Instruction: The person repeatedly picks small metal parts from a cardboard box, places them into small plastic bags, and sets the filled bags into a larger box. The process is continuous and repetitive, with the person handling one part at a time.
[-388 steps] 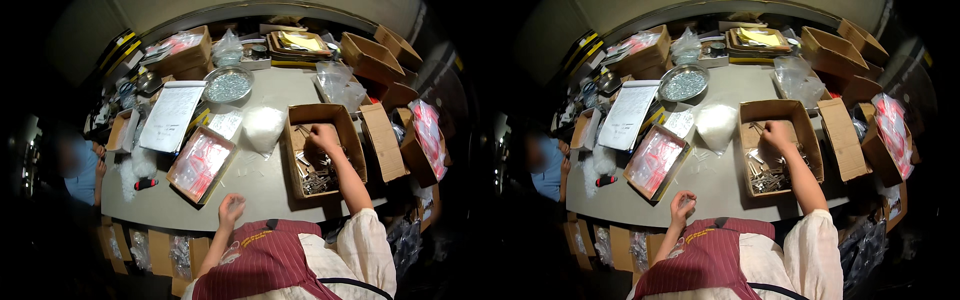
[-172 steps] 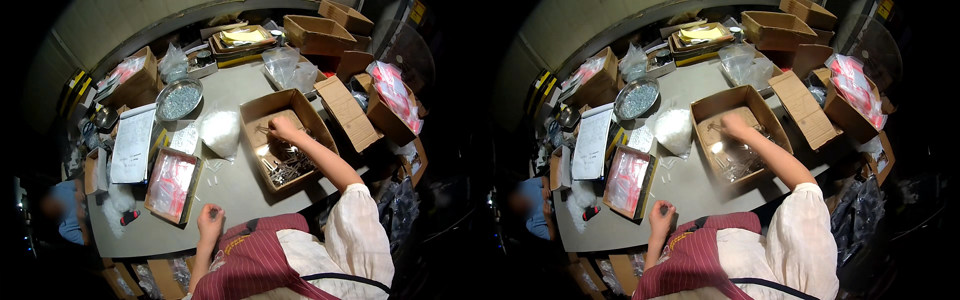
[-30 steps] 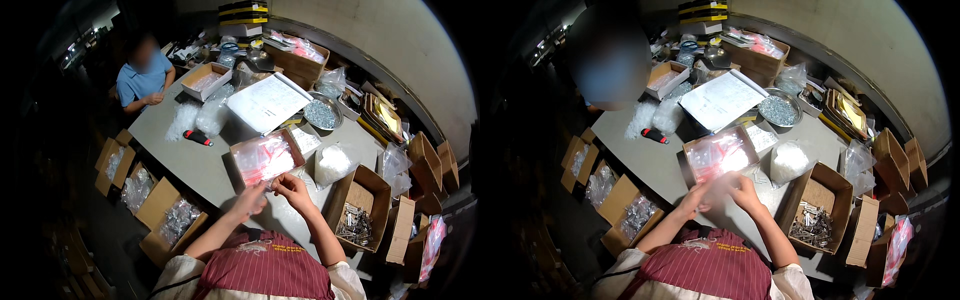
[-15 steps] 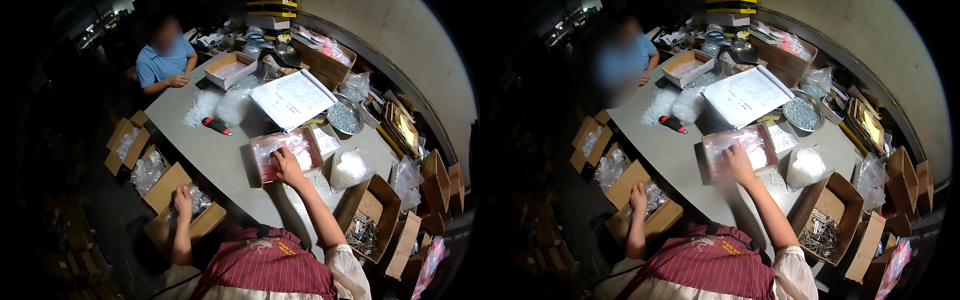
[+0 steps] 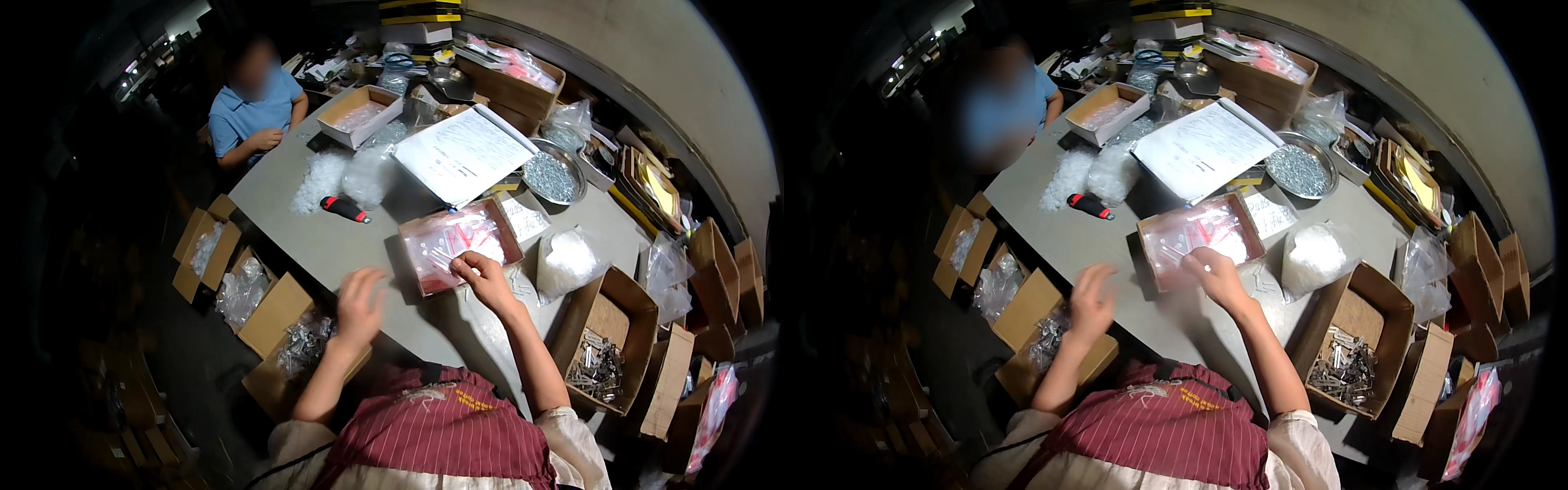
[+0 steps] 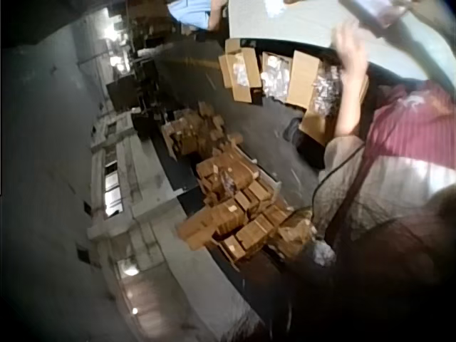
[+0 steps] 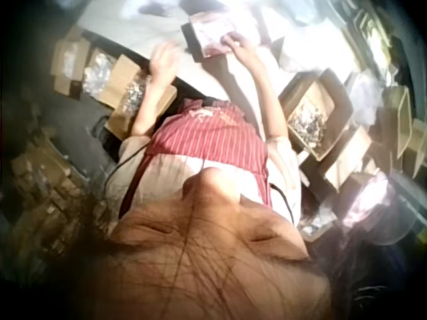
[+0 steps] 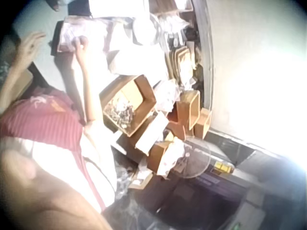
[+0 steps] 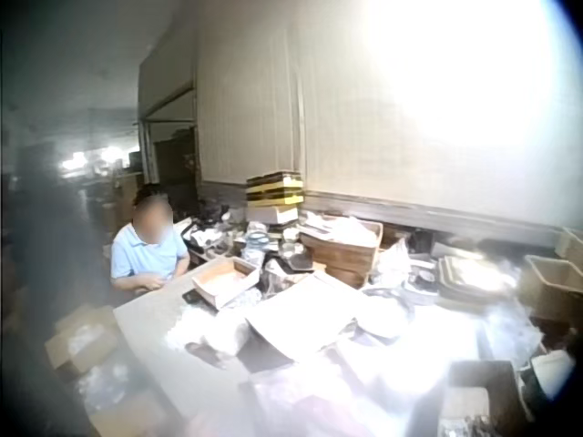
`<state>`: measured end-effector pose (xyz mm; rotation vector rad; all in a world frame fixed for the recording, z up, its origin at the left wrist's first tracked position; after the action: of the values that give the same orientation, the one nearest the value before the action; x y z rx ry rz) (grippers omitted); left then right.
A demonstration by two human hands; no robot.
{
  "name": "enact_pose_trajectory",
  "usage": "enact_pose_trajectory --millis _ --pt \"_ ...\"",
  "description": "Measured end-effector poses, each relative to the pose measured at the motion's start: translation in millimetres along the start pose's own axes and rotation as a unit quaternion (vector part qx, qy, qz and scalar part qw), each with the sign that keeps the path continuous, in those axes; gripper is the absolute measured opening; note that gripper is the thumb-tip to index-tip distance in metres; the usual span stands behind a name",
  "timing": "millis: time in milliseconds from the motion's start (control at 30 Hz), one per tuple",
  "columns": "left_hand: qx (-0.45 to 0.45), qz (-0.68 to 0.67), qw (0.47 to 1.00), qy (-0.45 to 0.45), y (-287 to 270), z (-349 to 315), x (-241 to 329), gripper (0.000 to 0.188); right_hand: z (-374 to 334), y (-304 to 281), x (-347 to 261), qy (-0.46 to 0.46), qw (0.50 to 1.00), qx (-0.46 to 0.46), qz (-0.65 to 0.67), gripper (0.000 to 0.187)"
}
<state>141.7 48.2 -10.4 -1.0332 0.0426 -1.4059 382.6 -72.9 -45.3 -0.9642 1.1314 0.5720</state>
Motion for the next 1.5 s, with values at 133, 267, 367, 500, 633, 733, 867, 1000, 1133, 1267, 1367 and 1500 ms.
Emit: enact_pose_trajectory --millis 133,267,367,500,633,733,867,1000,1133,1267,1367,1500 --pt "-0.014 -0.054 0.994 0.096 56.9 46.5 63.5 0.051 -8.2 -13.4 -11.2 -0.086 0.988 0.102 -0.071 0.024" --pt "-0.151 -0.24 0.942 -0.181 122.3 61.8 30.4 0.053 -3.7 -33.6 -20.5 -0.094 0.981 0.171 -0.009 0.019" --pt "-0.15 -0.234 0.952 -0.131 151.7 70.5 12.3 0.042 -2.6 -49.6 -13.4 -0.053 0.98 0.193 0.01 0.019" --pt "-0.144 -0.198 0.959 -0.141 161.8 73.9 13.1 0.032 0.5 -59.0 35.2 0.002 0.961 0.236 0.145 0.02" --pt "-0.154 -0.118 0.973 -0.122 163.1 67.2 -2.7 0.031 -3.0 -60.5 35.7 0.008 0.952 0.247 0.183 0.02" --pt "-0.176 -0.212 0.947 -0.166 167.0 59.9 -14.5 0.03 -1.8 -55.0 48.4 0.008 0.97 0.21 0.119 0.028" --pt "-0.179 -0.441 0.843 -0.25 170.8 48.7 -13.1 0.026 0.4 -47.7 62.9 0.054 0.981 0.166 0.089 0.048" --pt "-0.2 -0.497 0.797 -0.278 156.2 52.7 11.4 0.028 1.3 -42.0 58.2 0.071 0.965 0.18 0.179 0.042" --pt "-0.237 -0.413 0.834 -0.279 143.1 60.9 19.1 0.038 7.1 -47.0 44.8 0.036 0.951 0.195 0.237 0.022" --pt "-0.225 -0.381 0.868 -0.224 140.5 56.8 10.6 0.041 6.4 -47.7 33.4 -0.006 0.946 0.226 0.234 0.019" --pt "-0.199 -0.404 0.869 -0.203 137.2 57.6 11.8 0.043 4.5 -48.1 29.4 -0.032 0.946 0.238 0.22 0.021" --pt "-0.127 -0.285 0.944 -0.105 123.2 68.1 20.8 0.049 3.9 -43.4 15.9 -0.049 0.963 0.235 0.126 0.018"
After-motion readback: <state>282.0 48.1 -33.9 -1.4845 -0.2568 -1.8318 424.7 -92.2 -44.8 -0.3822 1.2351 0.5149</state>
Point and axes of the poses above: each hand's wrist, its own z-axis towards the middle knuckle, its own y-axis out of the palm, x = y × z, the point moved 4 cm from there along z, towards the middle knuckle, and after that the axes turned 3 degrees about x, right-handed, at the moved point
